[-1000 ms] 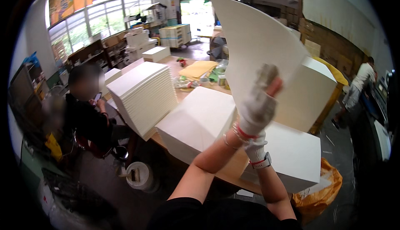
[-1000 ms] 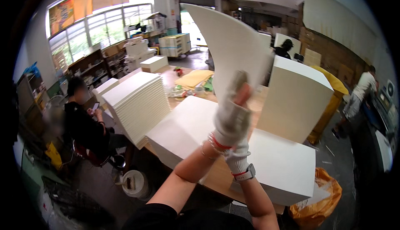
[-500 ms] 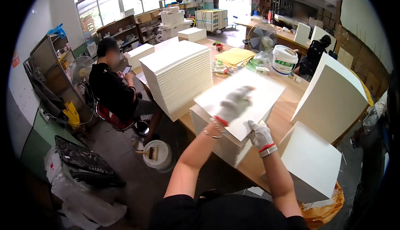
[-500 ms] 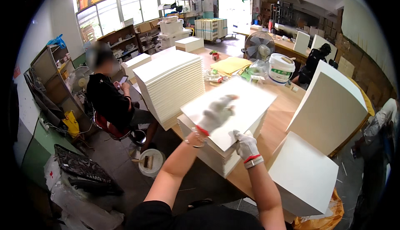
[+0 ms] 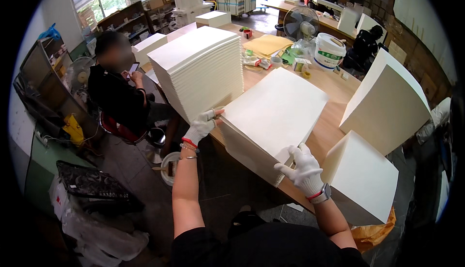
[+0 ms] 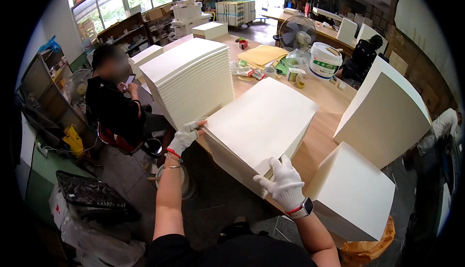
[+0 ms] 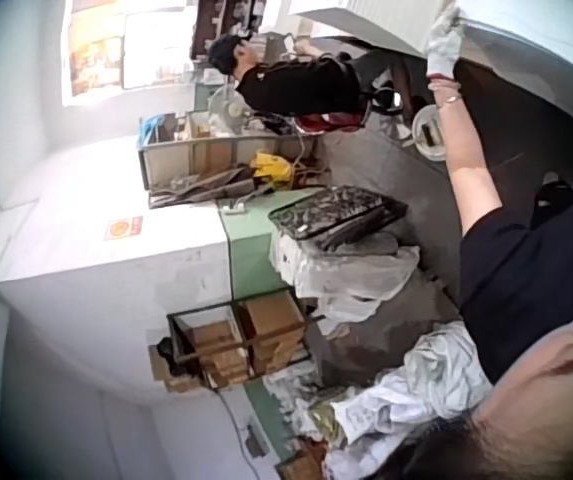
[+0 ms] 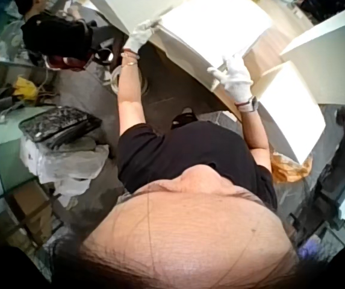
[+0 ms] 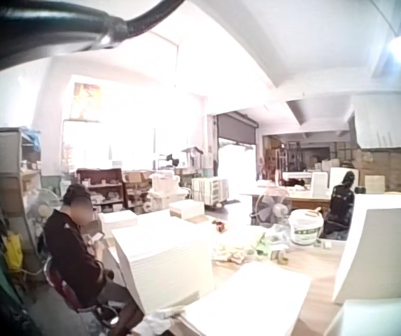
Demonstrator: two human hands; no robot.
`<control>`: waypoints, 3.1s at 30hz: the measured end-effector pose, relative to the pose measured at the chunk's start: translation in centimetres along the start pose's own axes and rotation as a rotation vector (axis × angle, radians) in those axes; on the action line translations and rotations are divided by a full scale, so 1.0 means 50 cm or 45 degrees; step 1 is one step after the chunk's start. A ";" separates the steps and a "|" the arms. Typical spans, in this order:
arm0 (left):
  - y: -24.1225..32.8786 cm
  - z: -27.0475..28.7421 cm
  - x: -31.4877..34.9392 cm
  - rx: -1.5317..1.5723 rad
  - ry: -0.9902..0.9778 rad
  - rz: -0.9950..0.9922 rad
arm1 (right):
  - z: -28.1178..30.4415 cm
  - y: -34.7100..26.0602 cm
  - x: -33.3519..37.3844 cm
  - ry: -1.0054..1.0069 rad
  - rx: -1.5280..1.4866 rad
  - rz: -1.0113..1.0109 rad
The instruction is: The person picks up individual white paper sheets from a stack on a table and places them onto a separate stack. The person wears white gloves and handles the paper one sheet at a time, repeating this action throughout the video.
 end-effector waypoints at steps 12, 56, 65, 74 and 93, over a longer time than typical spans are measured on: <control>-0.019 0.021 -0.023 0.196 0.023 -0.002 | -0.007 -0.013 0.000 0.029 -0.048 0.040; 0.630 -1.150 0.326 -0.046 -1.574 -1.087 | 0.444 0.479 0.658 1.043 0.743 -0.517; 0.626 -1.142 0.319 -0.105 -1.587 -1.026 | 0.443 0.468 0.668 1.161 0.802 -0.451; 0.622 -1.122 0.317 -0.113 -1.349 -1.279 | 0.467 0.469 0.678 1.217 0.339 -0.529; 0.624 -1.135 0.329 -0.186 -1.481 -1.359 | 0.456 0.484 0.683 1.322 0.179 -0.580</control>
Point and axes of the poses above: each hand's wrist, its own x-axis away from the middle knuckle, its own z-axis out of the back of the hand, y = z × x, the point moved 7 cm from there along -x, towards the middle knuckle, and after that the axes turned 3 degrees about x, right-handed, at the moved point
